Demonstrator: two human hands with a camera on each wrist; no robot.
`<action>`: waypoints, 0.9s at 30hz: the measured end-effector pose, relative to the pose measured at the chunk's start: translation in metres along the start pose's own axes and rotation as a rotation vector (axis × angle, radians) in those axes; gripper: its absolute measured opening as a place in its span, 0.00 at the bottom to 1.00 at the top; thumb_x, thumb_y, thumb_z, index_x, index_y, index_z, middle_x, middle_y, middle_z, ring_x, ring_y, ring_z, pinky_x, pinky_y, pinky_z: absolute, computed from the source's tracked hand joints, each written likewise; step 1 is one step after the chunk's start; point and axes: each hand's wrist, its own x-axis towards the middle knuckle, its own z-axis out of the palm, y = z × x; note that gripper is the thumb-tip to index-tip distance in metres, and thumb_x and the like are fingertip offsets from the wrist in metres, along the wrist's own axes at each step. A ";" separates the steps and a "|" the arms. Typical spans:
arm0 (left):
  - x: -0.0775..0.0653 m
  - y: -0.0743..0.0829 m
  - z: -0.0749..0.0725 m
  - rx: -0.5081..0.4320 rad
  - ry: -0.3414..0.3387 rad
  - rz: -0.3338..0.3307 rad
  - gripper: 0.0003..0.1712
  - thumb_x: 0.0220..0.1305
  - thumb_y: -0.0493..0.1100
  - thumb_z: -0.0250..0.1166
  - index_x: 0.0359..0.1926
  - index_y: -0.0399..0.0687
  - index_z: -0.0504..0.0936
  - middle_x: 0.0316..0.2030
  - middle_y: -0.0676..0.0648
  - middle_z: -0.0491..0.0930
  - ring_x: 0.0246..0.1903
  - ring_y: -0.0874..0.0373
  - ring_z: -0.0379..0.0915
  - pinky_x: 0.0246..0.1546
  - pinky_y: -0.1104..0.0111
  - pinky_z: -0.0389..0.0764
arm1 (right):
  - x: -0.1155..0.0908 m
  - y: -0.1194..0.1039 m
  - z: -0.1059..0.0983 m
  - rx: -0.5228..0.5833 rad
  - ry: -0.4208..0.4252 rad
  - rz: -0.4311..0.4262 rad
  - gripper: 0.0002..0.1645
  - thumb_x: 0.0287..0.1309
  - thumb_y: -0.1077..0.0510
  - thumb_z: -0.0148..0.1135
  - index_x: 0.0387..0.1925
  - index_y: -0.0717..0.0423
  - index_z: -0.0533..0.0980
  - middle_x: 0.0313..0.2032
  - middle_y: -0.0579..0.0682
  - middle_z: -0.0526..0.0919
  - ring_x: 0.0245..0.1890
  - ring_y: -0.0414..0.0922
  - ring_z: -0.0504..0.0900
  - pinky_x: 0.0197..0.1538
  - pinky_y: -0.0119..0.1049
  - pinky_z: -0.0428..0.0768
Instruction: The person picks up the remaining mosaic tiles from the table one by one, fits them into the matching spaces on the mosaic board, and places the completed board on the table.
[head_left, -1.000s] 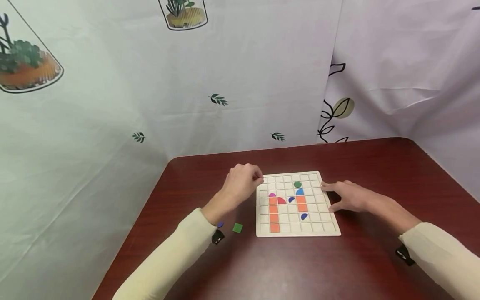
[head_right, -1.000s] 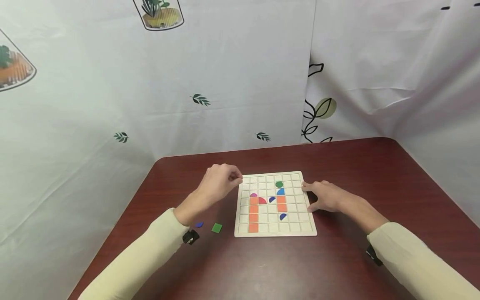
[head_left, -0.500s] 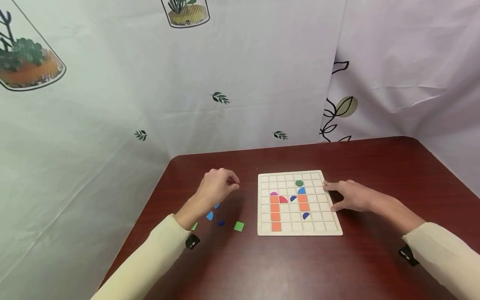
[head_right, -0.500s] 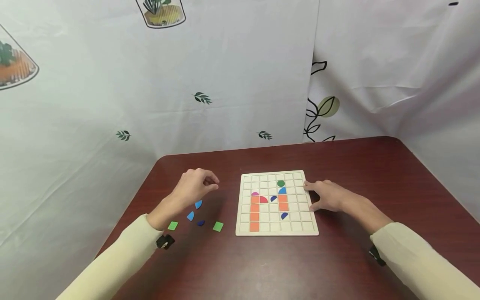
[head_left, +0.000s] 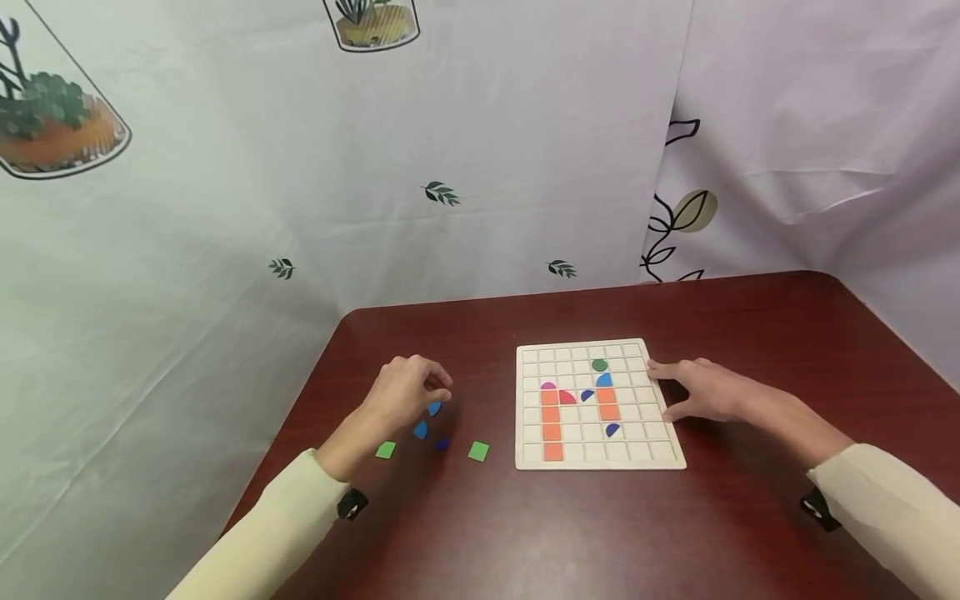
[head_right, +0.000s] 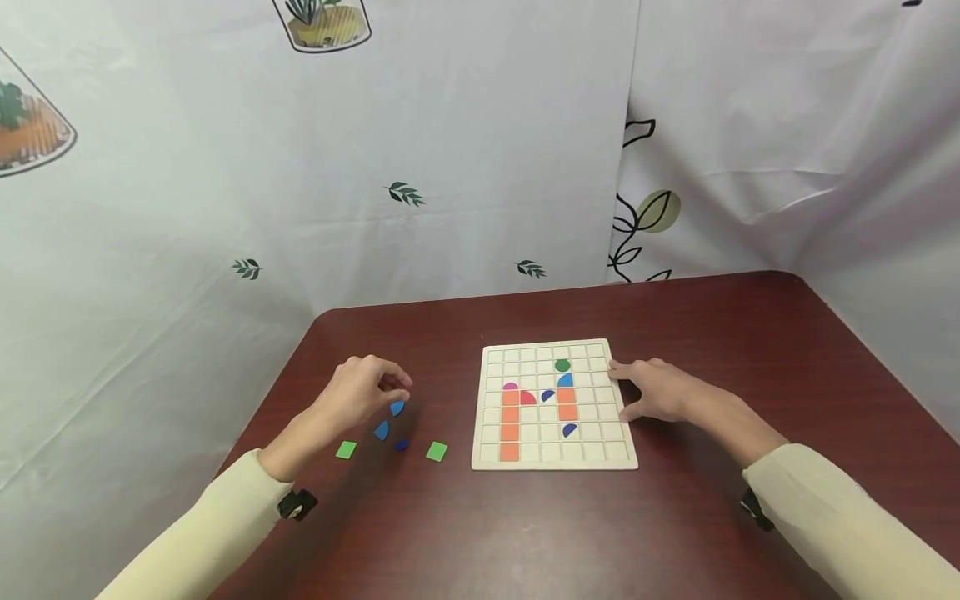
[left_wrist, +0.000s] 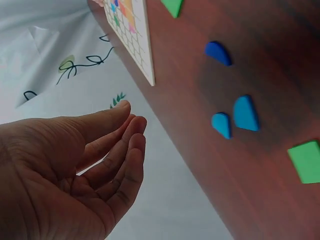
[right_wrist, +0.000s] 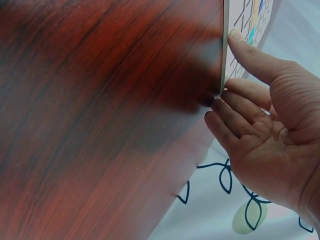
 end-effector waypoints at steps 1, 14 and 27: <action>-0.002 -0.001 0.001 -0.001 -0.006 0.000 0.06 0.63 0.40 0.79 0.40 0.46 0.93 0.31 0.56 0.89 0.34 0.61 0.86 0.48 0.53 0.82 | 0.000 0.000 0.000 0.000 0.001 0.000 0.50 0.55 0.51 0.83 0.73 0.68 0.71 0.74 0.71 0.65 0.65 0.66 0.73 0.54 0.51 0.78; -0.025 -0.012 0.022 0.007 -0.075 -0.026 0.07 0.58 0.38 0.82 0.33 0.52 0.90 0.27 0.61 0.86 0.30 0.67 0.82 0.44 0.56 0.83 | 0.001 0.001 -0.001 -0.010 0.002 -0.018 0.51 0.55 0.50 0.83 0.73 0.68 0.71 0.74 0.71 0.66 0.64 0.66 0.74 0.55 0.53 0.79; -0.041 -0.019 0.038 0.020 -0.086 0.005 0.11 0.53 0.39 0.84 0.31 0.52 0.88 0.25 0.61 0.84 0.30 0.65 0.82 0.40 0.58 0.83 | -0.001 0.005 0.002 0.003 0.015 -0.021 0.51 0.55 0.51 0.83 0.73 0.67 0.70 0.74 0.70 0.67 0.60 0.62 0.76 0.52 0.50 0.78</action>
